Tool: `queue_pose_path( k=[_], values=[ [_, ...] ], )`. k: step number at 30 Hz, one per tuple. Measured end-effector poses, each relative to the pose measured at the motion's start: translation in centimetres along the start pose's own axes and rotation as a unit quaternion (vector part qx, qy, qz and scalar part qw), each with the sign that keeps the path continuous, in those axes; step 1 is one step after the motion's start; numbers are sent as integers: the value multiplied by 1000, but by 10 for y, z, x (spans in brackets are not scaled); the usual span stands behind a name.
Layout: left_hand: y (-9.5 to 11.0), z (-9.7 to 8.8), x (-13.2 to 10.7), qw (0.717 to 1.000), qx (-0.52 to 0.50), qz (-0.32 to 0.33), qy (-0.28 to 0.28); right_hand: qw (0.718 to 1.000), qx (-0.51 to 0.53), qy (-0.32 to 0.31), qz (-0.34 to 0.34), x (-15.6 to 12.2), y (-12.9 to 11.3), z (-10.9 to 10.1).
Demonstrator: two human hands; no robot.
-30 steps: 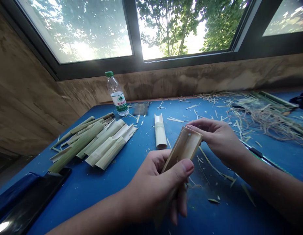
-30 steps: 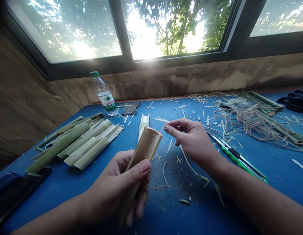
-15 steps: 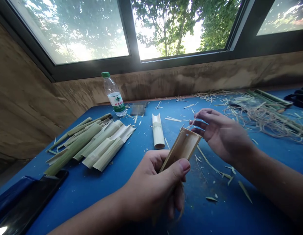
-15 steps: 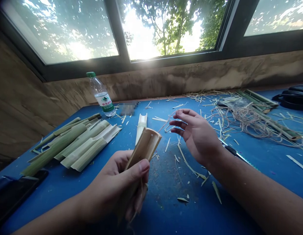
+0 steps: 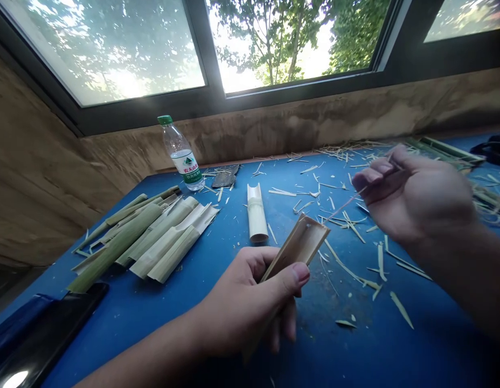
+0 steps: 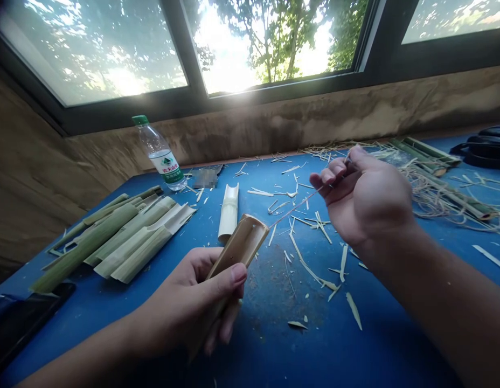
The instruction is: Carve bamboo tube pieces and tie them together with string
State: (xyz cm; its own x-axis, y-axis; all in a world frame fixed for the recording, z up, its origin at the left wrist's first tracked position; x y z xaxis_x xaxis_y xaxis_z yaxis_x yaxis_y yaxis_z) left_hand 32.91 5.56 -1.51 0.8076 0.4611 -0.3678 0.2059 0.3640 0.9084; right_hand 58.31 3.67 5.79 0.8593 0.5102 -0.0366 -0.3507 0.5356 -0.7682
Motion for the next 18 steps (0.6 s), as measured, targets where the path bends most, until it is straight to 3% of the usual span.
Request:
queue_pose_path(
  k=[5,13,15,18],
  values=[
    [1,1,-1,1000,14,0,-1,1000,11,21,0,15,-15,-7],
    [10,0,-5,1000,9,23,8,984,-27,171,-37,35,-46,-37],
    [15,-2,-6,999,0,45,13,984,-31,164,-54,45,-53,-44],
    [25,-9,-9,995,-2,94,35,989,-30,96,-110,62,-71,-50]
  ],
)
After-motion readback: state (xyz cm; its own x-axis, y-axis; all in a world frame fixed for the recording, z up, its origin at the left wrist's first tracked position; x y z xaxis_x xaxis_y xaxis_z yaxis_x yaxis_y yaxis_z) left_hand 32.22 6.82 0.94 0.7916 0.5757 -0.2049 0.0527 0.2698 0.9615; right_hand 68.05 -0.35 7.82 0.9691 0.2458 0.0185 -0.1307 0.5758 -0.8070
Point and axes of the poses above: each hand's wrist, its own x-axis towards the middle knuckle, its own z-axis out of the palm, y = z × x, the point moved 10 cm from there along x, towards the middle knuckle, and after that the axes turned 7 degrees about y, right-handed, at the moved point
